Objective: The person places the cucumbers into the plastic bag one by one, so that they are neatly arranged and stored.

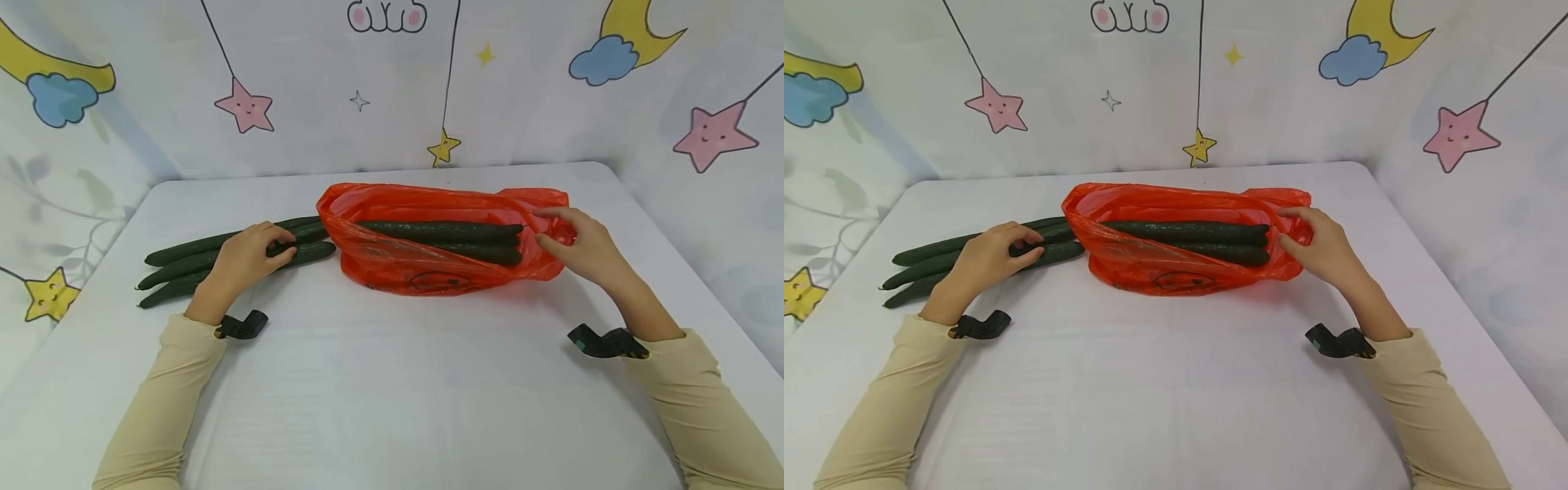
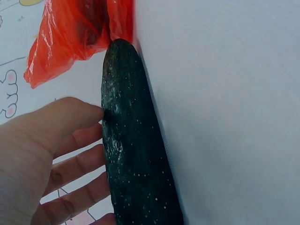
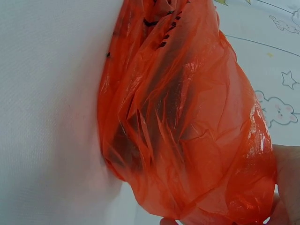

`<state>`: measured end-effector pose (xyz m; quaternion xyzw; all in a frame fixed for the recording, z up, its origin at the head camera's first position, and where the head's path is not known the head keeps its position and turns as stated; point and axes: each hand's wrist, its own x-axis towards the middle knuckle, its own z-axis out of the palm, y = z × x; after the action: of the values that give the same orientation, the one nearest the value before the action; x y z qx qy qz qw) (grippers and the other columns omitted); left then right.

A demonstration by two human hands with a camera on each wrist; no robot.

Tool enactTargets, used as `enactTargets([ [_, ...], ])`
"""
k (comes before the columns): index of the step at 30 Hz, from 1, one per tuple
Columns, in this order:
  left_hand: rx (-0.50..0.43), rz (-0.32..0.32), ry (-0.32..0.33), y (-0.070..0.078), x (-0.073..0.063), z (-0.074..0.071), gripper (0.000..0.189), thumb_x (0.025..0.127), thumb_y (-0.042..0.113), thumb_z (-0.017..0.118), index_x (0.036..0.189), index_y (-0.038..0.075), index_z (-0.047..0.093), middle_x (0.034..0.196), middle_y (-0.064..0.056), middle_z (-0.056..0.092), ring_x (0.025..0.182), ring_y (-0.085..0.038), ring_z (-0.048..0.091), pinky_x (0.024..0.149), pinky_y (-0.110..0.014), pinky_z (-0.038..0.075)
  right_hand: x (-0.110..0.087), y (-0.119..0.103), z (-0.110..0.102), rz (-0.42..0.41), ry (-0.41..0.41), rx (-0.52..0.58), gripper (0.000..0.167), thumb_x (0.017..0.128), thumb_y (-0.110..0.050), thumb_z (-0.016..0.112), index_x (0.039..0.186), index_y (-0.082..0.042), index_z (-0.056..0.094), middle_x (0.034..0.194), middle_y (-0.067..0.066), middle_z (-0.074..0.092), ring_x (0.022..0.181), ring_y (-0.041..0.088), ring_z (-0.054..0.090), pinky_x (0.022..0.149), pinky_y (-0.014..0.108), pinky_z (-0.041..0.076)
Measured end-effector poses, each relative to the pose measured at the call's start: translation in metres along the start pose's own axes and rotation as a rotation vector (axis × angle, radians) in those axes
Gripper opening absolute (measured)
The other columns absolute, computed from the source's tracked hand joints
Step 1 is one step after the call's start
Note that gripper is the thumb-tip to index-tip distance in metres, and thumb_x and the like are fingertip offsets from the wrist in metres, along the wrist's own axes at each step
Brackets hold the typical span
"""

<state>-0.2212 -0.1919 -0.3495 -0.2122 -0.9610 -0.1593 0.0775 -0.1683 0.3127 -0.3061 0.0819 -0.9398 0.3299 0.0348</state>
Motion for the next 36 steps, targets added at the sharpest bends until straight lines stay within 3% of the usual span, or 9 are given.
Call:
enactTargets([
  [4, 0.015, 0.014, -0.005, -0.0008, -0.0007, -0.0007, 0.028, 0.09, 0.029, 0.071, 0.108, 0.008, 0.07, 0.101, -0.011, 0.066, 0.093, -0.028, 0.062, 0.076, -0.046, 0.052, 0.0006, 0.0004, 0.0006, 0.004, 0.0, -0.004, 0.045, 0.097, -0.015, 0.057, 0.138, 0.0, 0.049, 0.137, 0.029, 0.045, 0.119, 0.047, 0.042, 0.078, 0.052, 0.052],
  [12, 0.054, 0.016, -0.084, -0.0015, 0.0001, -0.0059, 0.037, 0.083, 0.03, 0.078, 0.113, 0.01, 0.069, 0.104, -0.011, 0.065, 0.096, -0.028, 0.06, 0.076, -0.048, 0.051, 0.0012, 0.0012, 0.0004, 0.005, -0.001, 0.004, 0.045, 0.096, -0.014, 0.057, 0.138, 0.001, 0.049, 0.137, 0.029, 0.046, 0.119, 0.047, 0.042, 0.076, 0.044, 0.052],
  [18, 0.068, 0.022, -0.146, -0.0027, 0.0004, -0.007, 0.043, 0.082, 0.024, 0.079, 0.119, 0.01, 0.065, 0.109, -0.013, 0.063, 0.102, -0.03, 0.058, 0.08, -0.051, 0.051, 0.0011, 0.0003, 0.0004, 0.003, -0.001, 0.0, 0.045, 0.096, -0.014, 0.057, 0.138, 0.001, 0.049, 0.136, 0.03, 0.045, 0.12, 0.047, 0.041, 0.079, 0.054, 0.053],
  [25, 0.047, 0.066, -0.121, -0.0038, -0.0011, -0.0046, 0.04, 0.079, 0.017, 0.081, 0.115, 0.006, 0.067, 0.105, -0.015, 0.064, 0.099, -0.033, 0.06, 0.09, -0.052, 0.046, -0.0001, -0.0012, 0.0011, 0.02, -0.015, -0.001, 0.045, 0.097, -0.015, 0.057, 0.137, 0.002, 0.049, 0.136, 0.031, 0.045, 0.12, 0.048, 0.041, 0.079, 0.054, 0.053],
  [30, 0.048, 0.074, -0.097, -0.0036, -0.0026, -0.0046, 0.039, 0.078, 0.017, 0.082, 0.113, 0.007, 0.068, 0.103, -0.013, 0.065, 0.095, -0.031, 0.061, 0.083, -0.049, 0.05, 0.0, -0.0011, 0.0018, 0.024, -0.016, 0.001, 0.045, 0.097, -0.015, 0.057, 0.138, 0.002, 0.048, 0.136, 0.031, 0.044, 0.12, 0.048, 0.041, 0.082, 0.062, 0.051],
  [36, 0.056, 0.045, -0.15, -0.003, -0.0006, -0.0036, 0.043, 0.081, 0.02, 0.079, 0.12, 0.007, 0.066, 0.111, -0.015, 0.061, 0.101, -0.032, 0.057, 0.083, -0.051, 0.05, 0.0, -0.0002, 0.0013, 0.011, -0.005, 0.0, 0.044, 0.096, -0.014, 0.057, 0.137, 0.001, 0.05, 0.135, 0.03, 0.046, 0.12, 0.048, 0.041, 0.08, 0.058, 0.052],
])
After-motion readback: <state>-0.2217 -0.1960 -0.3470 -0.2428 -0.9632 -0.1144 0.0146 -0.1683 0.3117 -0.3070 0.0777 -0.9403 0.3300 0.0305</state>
